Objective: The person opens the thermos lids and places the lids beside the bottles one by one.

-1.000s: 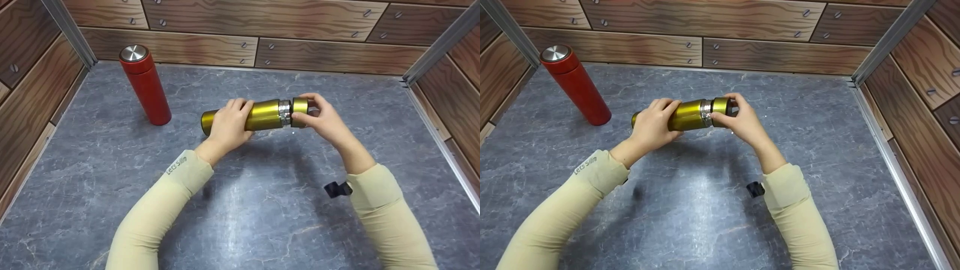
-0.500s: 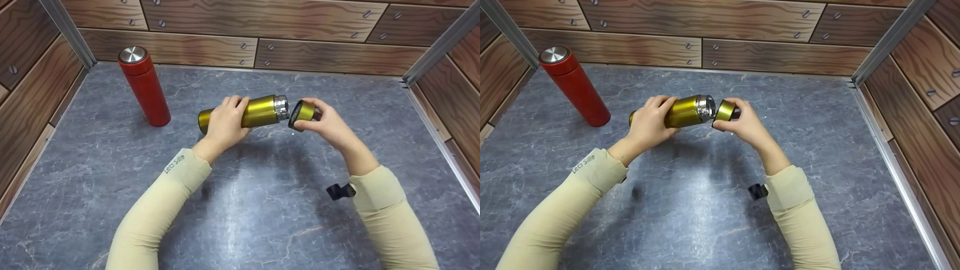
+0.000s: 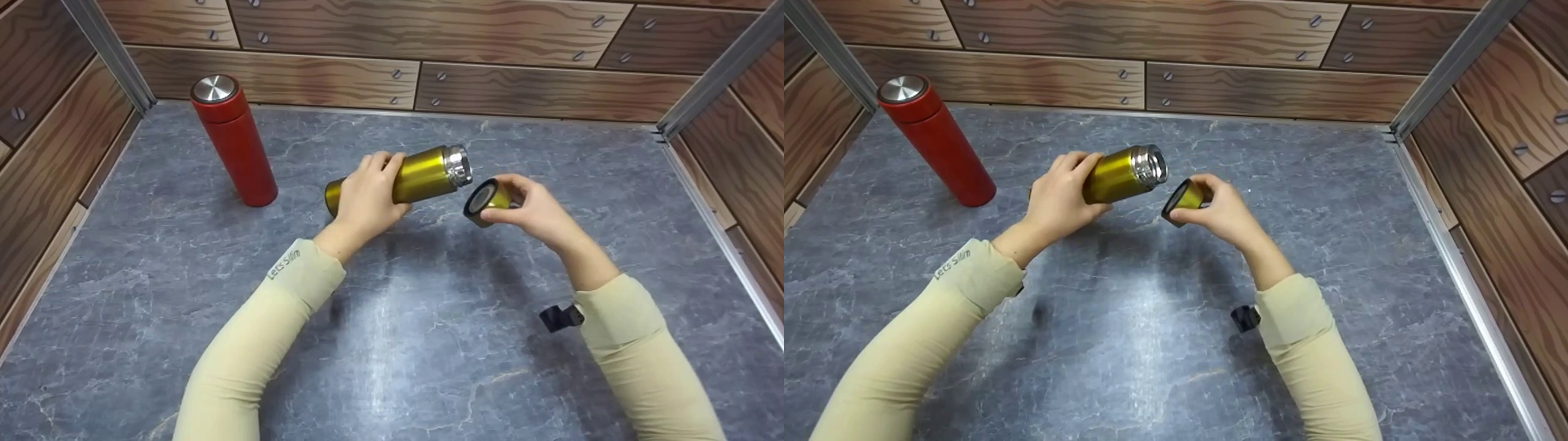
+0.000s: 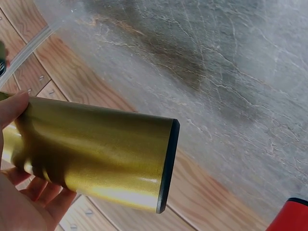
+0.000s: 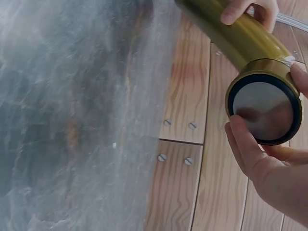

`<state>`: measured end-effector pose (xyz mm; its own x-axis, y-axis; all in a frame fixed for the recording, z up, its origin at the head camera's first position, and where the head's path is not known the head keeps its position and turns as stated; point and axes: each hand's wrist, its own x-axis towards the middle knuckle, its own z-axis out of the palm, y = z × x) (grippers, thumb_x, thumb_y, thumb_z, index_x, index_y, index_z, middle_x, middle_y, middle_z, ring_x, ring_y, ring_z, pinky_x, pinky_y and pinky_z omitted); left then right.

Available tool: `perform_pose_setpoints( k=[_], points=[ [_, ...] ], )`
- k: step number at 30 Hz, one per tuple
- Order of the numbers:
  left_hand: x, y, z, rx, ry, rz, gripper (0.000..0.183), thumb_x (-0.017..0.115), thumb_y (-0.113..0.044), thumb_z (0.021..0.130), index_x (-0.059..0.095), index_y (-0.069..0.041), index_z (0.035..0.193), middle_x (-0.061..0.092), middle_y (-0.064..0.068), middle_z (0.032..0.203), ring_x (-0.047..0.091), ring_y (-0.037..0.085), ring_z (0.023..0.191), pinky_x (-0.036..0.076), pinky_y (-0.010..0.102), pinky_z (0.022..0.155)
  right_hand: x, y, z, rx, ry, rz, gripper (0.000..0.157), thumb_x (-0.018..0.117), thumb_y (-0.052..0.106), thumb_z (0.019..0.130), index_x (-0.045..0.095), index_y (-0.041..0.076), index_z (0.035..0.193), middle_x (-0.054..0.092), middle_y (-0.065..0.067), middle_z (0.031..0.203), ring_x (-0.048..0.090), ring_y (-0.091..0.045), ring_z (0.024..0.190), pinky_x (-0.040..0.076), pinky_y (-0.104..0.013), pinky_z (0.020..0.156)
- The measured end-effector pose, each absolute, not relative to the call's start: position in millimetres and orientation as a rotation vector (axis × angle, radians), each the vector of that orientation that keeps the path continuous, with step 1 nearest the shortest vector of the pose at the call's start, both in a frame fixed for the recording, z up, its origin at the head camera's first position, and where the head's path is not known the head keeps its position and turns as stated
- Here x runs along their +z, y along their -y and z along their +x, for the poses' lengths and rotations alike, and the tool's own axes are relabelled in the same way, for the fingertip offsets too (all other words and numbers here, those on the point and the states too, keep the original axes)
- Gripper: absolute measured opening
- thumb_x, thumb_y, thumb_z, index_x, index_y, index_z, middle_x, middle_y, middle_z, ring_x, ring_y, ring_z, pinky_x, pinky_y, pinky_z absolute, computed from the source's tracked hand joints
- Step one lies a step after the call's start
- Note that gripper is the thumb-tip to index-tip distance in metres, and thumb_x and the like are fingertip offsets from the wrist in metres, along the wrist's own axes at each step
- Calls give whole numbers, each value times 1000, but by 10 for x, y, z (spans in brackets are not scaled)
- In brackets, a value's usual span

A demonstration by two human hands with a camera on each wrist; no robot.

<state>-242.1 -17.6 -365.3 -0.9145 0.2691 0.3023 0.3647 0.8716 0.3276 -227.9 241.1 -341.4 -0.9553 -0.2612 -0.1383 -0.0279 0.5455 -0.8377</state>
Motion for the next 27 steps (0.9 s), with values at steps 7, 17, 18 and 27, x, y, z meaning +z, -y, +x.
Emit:
perform_pose_setpoints(
  k=[7, 17, 18, 27],
  points=[
    [-3637, 169, -2417, -552, 2789, -481, 76, 78, -33, 72, 45, -14, 137, 53, 6, 126, 51, 22, 114, 51, 39, 86, -3589, -2400, -2307, -1206, -2558, -277, 71, 70, 16, 80, 36, -6, 137, 51, -22, 124, 50, -26, 108, 43, -22, 89],
    [-3625, 168, -2401, -554, 2788, -476, 77, 78, -34, 71, 45, -13, 138, 53, 6, 126, 52, 22, 113, 51, 39, 86, -3848, -2366, -2322, -1065, -2642, -376, 77, 74, 23, 71, 41, -8, 132, 53, -28, 120, 53, -33, 104, 42, -46, 98],
    [-3624, 168, -2399, -552, 2790, -474, 77, 78, -34, 72, 45, -13, 138, 53, 6, 126, 51, 22, 114, 51, 39, 86, -3864, -2358, -2328, -1053, -2643, -372, 76, 74, 22, 71, 41, -9, 132, 52, -28, 121, 53, -35, 106, 41, -47, 99],
    [-3614, 172, -2390, -548, 2783, -479, 76, 77, -35, 72, 45, -13, 137, 52, 6, 127, 51, 22, 115, 51, 39, 86, -3945, -2273, -2358, -997, -2616, -363, 75, 73, 15, 72, 38, -9, 134, 49, -29, 127, 49, -39, 117, 34, -50, 106]
  ],
)
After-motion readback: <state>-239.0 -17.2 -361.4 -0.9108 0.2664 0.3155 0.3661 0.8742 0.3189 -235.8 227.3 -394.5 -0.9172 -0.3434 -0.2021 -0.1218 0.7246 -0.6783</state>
